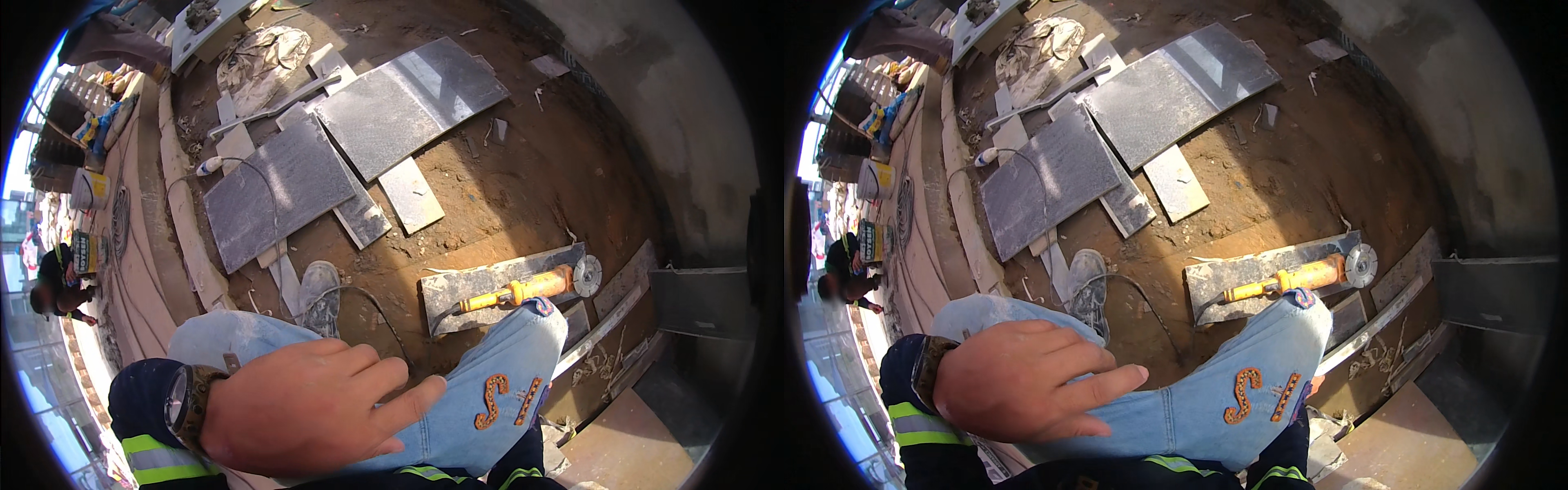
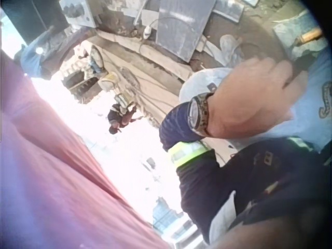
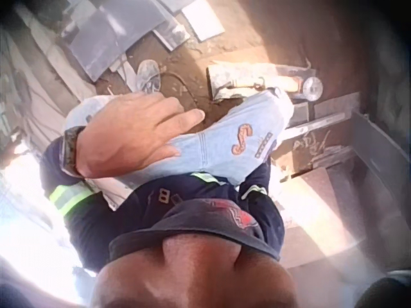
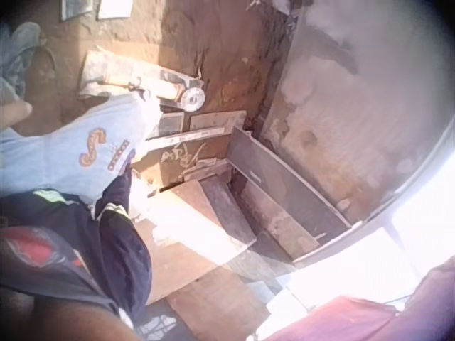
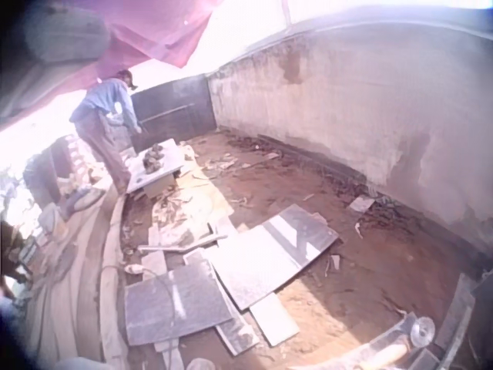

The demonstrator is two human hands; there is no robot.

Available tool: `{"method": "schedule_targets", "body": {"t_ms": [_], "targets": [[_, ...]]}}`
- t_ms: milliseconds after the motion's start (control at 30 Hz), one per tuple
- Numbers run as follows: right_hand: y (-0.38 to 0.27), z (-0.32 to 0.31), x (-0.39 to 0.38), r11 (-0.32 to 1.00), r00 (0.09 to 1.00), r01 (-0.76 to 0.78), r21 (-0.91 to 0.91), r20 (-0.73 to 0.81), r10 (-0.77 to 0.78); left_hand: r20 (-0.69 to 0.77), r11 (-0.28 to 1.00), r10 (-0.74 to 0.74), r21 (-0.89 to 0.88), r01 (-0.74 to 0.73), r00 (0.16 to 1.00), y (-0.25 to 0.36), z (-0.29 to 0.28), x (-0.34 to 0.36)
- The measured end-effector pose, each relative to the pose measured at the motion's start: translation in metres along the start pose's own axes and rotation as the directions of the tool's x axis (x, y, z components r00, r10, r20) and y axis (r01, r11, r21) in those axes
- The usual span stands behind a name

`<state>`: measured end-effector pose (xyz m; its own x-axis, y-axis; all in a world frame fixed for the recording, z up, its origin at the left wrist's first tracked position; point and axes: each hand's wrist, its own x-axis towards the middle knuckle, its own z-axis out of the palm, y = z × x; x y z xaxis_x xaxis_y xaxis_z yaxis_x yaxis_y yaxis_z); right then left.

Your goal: The person uses an angle grinder to cut a gray tile on the ground. They hold the tile with one hand and guide the grinder with the other, then set the tool down and move the cut piece aside.

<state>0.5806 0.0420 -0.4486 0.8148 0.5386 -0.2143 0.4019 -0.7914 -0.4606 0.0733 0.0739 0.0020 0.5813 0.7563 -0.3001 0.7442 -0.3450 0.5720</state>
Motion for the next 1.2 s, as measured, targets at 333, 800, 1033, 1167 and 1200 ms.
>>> {"method": "schedule_targets", "body": {"t_ms": [333, 800, 1033, 1167, 1200], "targets": [[-0.173, -0.051, -0.004, 0.76, 0.872, 0.442, 0.477, -0.029, -0.489, -0.489, 0.945, 0.044, -0.263, -0.196, 0.871, -0.017, -0.02, -0.018], [-0.39, -0.199, -0.293, -0.639, 0.11, 0.306, 0.705, -0.693, -0.712, -0.934, 0.966, 0.163, 0.085, -0.246, 0.318, 0.03, -0.002, -0.04], [-0.392, -0.2, -0.293, -0.653, 0.164, 0.207, 0.729, -0.684, -0.711, -0.89, 0.967, 0.133, 0.021, -0.253, 0.436, 0.034, -0.007, -0.046], [-0.397, -0.199, -0.289, -0.599, 0.261, 0.227, 0.768, -0.641, -0.722, -0.922, 0.947, 0.158, 0.04, -0.318, 0.353, 0.028, -0.001, -0.042], [-0.396, -0.203, -0.285, -0.584, 0.228, 0.217, 0.782, -0.623, -0.749, -0.931, 0.939, 0.161, 0.042, -0.341, 0.328, 0.029, 0.001, -0.037]]}}
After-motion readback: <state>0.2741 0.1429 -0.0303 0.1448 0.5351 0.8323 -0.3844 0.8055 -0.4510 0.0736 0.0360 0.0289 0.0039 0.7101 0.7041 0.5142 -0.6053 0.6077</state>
